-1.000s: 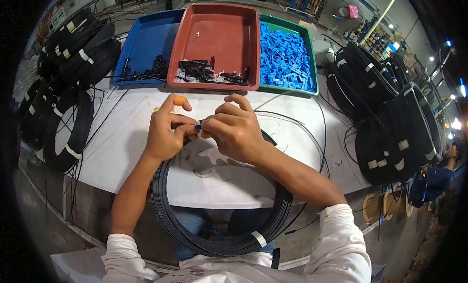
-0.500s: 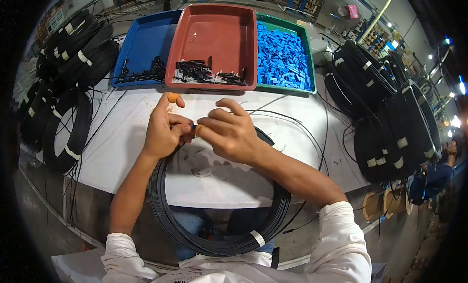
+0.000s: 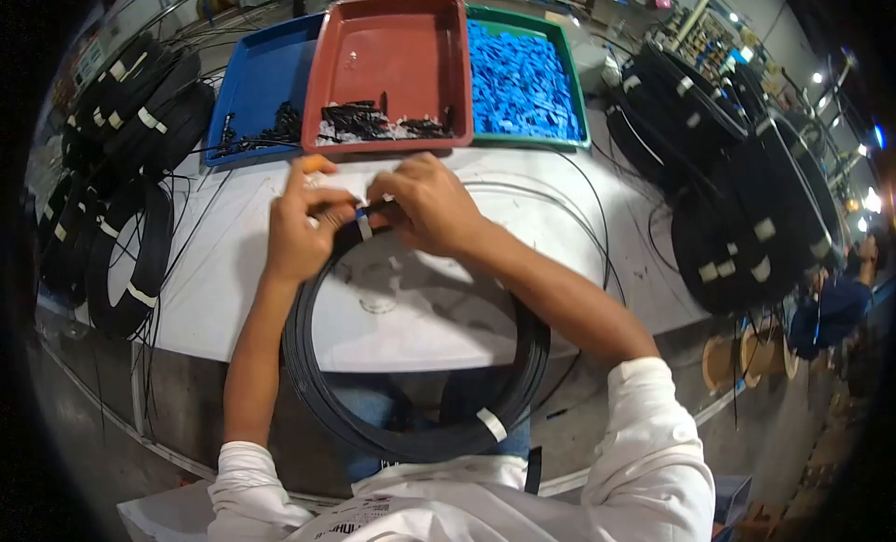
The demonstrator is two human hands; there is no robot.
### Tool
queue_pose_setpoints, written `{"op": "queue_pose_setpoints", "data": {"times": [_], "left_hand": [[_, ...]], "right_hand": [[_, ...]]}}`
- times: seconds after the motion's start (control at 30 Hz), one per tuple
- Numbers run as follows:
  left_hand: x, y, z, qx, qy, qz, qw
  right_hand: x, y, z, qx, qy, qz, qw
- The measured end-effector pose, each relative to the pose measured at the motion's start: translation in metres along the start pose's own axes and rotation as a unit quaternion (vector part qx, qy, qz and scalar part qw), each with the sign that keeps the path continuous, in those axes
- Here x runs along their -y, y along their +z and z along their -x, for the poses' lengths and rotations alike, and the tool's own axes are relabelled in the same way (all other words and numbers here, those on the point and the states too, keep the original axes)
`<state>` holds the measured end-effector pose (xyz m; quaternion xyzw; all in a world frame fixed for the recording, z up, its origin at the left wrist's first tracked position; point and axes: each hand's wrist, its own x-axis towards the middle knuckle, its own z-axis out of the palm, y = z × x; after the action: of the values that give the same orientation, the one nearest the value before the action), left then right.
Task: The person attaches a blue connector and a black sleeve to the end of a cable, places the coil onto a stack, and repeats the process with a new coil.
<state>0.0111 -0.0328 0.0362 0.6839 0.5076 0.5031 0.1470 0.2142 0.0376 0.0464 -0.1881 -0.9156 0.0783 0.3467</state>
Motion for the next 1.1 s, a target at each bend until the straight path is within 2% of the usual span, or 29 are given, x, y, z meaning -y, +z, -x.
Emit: {"op": "queue_pose_setpoints", "data": {"times": [0.03,0.1,0.17,0.2,0.23,0.3,0.37,0.43,0.5,0.53,0.6,0.63,0.7,0.73,0.77,0.83,0.87,0.9,0.93,0.97,1.0,1.03,1.1], "left_hand": [[0.007,-0.001,0.0,-0.025,0.037,-0.018,0.999],[0.015,-0.008,0.002,-0.054,-0.019,0.027,0.998],[0.028,-0.021,0.017,-0.061,-0.065,0.097,0.991],[0.023,-0.028,0.031,-0.08,-0.098,0.141,0.982],[0.016,-0.035,0.051,-0.099,-0.129,0.184,0.969],[0.021,-0.052,0.104,-0.116,-0.111,0.098,0.982],[0.017,-0.056,0.162,-0.167,-0.085,0.151,0.971],[0.009,-0.059,0.208,-0.198,-0.076,0.138,0.968],[-0.002,-0.05,0.234,-0.271,-0.059,0.094,0.956],[0.002,-0.046,0.251,-0.263,-0.059,0.097,0.958],[-0.003,-0.037,0.27,-0.292,-0.107,0.25,0.917],[-0.015,-0.019,0.267,-0.34,-0.156,0.221,0.901],[-0.017,-0.006,0.27,-0.328,-0.219,0.325,0.86],[-0.02,0.004,0.267,-0.358,-0.246,0.381,0.816],[-0.021,0.011,0.262,-0.359,-0.243,0.38,0.817],[-0.023,0.02,0.253,-0.325,-0.227,0.4,0.826],[-0.027,0.022,0.253,-0.303,-0.241,0.43,0.816],[-0.021,0.022,0.26,-0.314,-0.234,0.428,0.815],[-0.005,0.022,0.271,-0.258,-0.224,0.49,0.802],[0.013,0.022,0.282,-0.198,-0.213,0.547,0.785],[0.03,0.021,0.292,-0.14,-0.176,0.658,0.718],[0.003,0.022,0.28,-0.148,-0.17,0.657,0.719],[-0.058,0.031,0.255,-0.173,-0.177,0.71,0.66]], "right_hand": [[0.001,-0.002,0.001,-0.02,0.004,0.012,1.0],[0.004,-0.014,0.003,-0.023,0.007,-0.016,1.0],[0.011,-0.035,0.02,0.008,0.068,-0.006,0.998],[0.029,-0.055,0.028,0.056,0.146,-0.017,0.988],[0.041,-0.065,0.046,0.078,0.146,-0.049,0.985],[0.075,-0.078,0.088,0.156,0.164,-0.057,0.972],[0.114,-0.084,0.123,0.209,0.141,-0.124,0.96],[0.139,-0.072,0.156,0.185,0.09,-0.153,0.967],[0.161,-0.061,0.177,0.132,0.081,-0.055,0.986],[0.172,-0.058,0.181,0.151,0.101,-0.052,0.982],[0.187,-0.054,0.175,0.171,0.095,-0.023,0.98],[0.193,-0.052,0.168,0.194,0.096,-0.02,0.976],[0.202,-0.034,0.156,0.223,0.103,0.009,0.969],[0.205,-0.025,0.15,0.25,0.103,0.044,0.962],[0.208,-0.017,0.145,0.246,0.101,0.044,0.963],[0.211,-0.004,0.144,0.261,0.159,0.077,0.949],[0.207,-0.001,0.148,0.223,0.122,0.086,0.963],[0.206,-0.001,0.151,0.224,0.109,0.087,0.965],[0.206,-0.001,0.153,0.205,0.109,0.083,0.969],[0.207,-0.002,0.154,0.186,0.111,0.078,0.973],[0.21,-0.01,0.152,0.188,0.123,0.084,0.971],[0.212,-0.014,0.152,0.19,0.113,0.085,0.972],[0.216,-0.019,0.154,0.135,0.097,0.066,0.984]]}}
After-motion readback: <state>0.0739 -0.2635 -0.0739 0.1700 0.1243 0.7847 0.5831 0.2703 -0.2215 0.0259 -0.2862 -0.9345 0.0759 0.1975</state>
